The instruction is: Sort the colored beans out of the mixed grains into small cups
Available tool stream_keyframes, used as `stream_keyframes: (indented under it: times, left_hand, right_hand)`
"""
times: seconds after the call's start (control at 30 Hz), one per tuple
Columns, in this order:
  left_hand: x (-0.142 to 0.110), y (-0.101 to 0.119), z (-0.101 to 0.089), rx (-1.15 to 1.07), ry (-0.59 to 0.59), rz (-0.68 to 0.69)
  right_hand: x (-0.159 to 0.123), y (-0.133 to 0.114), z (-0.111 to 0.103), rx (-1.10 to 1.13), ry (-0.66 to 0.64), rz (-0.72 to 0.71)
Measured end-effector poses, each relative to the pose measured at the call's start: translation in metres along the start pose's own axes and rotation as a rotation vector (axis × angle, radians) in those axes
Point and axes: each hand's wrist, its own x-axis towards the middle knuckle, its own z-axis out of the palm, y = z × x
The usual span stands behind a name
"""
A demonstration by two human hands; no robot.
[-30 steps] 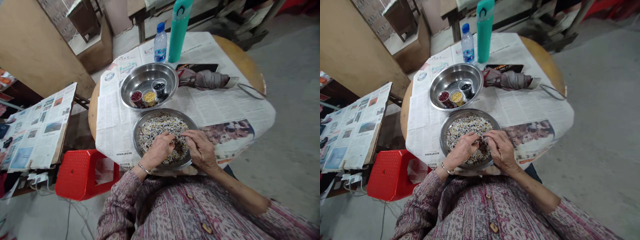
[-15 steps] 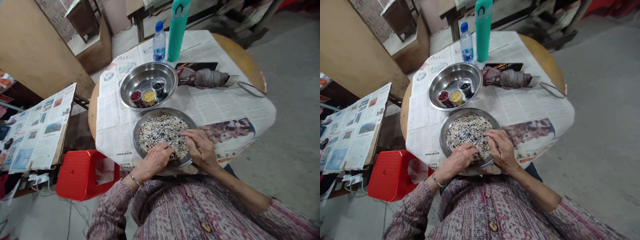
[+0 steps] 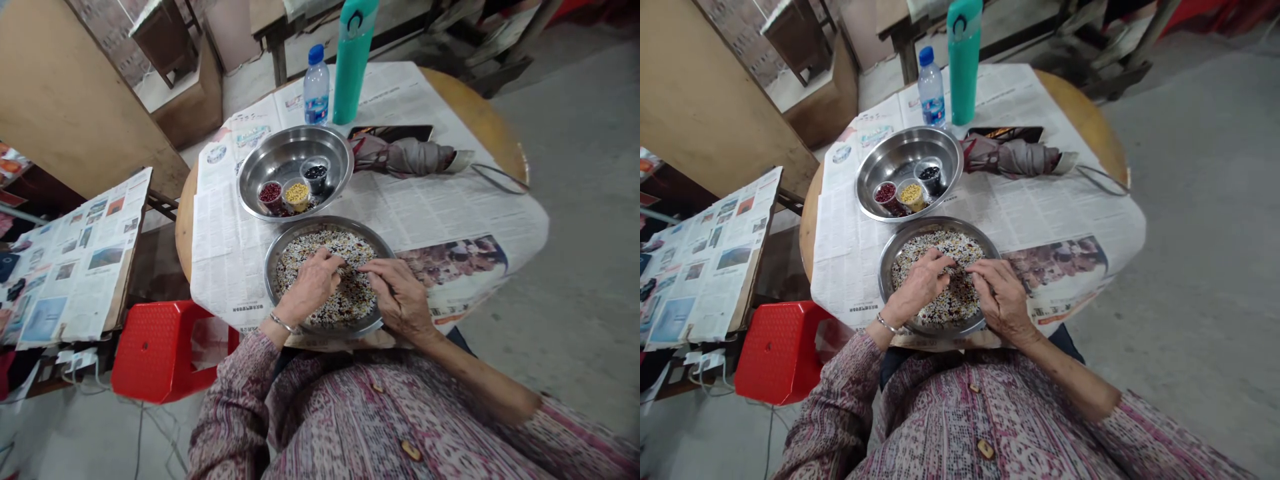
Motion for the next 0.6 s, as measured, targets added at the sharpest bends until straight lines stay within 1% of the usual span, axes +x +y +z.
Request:
stream_keyframes:
  times: [0.13, 0.2, 0.27, 0.4, 0.47, 0.53, 0.6]
  left_hand:
    - [0.010, -0.001, -0.001, -0.139, -0.031, 0.007]
    - [0.007, -0.005, -0.004, -0.211, -0.046, -0.008]
    - [-0.003, -0.010, -0.008, -0.229, -0.029, -0.039]
    - [-0.034, -0.024, -0.010, -0.121, 0.078, -0.131]
    - [-0.046, -0.029, -0.009, -0.071, 0.136, -0.155]
    - [-0.053, -0.033, -0.008, -0.008, 0.208, -0.162]
    - [-0.054, -0.034, -0.007, 0.066, 0.276, -0.169]
  right_hand:
    - [0.001, 0.000, 0.001, 0.001, -0.002, -0.004]
    - [0.001, 0.000, 0.001, -0.002, 0.001, -0.005]
    - [0.001, -0.001, 0.001, 0.002, 0.006, -0.006]
    - [0.001, -0.001, 0.001, 0.016, 0.003, -0.009]
    - [0.001, 0.000, 0.000, 0.017, 0.003, -0.009]
    - [0.001, 0.000, 0.000, 0.015, 0.002, -0.004]
    - [0.001, 0.000, 0.000, 0.014, -0.001, 0.000]
